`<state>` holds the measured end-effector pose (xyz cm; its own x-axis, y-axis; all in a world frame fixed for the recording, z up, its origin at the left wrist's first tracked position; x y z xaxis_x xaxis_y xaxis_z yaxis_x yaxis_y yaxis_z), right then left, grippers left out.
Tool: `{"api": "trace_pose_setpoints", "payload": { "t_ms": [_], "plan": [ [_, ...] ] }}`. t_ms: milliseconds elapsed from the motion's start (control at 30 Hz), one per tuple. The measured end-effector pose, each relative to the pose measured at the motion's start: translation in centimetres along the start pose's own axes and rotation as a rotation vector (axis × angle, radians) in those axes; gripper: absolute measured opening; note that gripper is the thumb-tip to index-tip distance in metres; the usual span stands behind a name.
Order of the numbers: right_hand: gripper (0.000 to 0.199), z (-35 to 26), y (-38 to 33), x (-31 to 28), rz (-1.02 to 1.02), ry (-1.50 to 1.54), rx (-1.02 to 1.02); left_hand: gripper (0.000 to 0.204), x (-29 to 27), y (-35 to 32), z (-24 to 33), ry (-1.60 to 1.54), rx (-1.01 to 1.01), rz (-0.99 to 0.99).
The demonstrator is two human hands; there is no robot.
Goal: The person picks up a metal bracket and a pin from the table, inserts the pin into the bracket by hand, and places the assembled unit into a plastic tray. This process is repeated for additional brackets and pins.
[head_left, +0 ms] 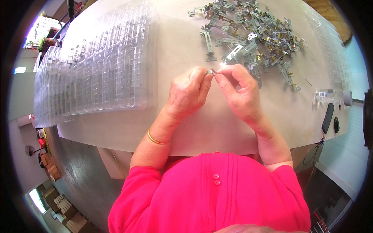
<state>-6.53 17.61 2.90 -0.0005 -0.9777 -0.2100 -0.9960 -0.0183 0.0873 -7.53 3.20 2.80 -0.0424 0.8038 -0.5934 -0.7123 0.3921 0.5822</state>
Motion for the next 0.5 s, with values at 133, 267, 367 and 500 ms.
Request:
{"api": "trace_pose_setpoints", "payload": {
  "t_ms": [133, 267, 367, 500],
  "plan": [
    [0.004, 0.0, -0.1, -0.8, 0.066, -0.044, -0.061, 0.006, 0.8, -0.1, 0.6, 0.024, 0.076, -0.071],
    [0.005, 0.5, 0.1, -1.8, 0.161, 0.193, -0.031, 0.012, 1.1, -0.5, -0.2, -0.203, -0.101, -0.083],
    [0.005, 0.6, 0.2, -1.6, 0.089, 0.266, 0.128, 0.022, 1.0, -1.1, -2.3, -0.543, -0.486, -0.042],
    [0.008, 1.2, 0.0, -0.5, 0.014, 0.192, 0.220, 0.031, 1.5, -2.0, -3.7, -0.859, -0.695, 0.054]
  ]
}}
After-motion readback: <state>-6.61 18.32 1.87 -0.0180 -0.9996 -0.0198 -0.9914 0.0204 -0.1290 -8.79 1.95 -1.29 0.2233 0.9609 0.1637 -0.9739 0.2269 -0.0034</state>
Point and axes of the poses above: each hand's wrist, its own y-axis towards the middle knuckle, its own x-axis out of the palm, z = x × y, the point moved 8 cm from there along y, towards the middle knuckle, and after that the axes turned 10 degrees about x, right-handed, at the moved point
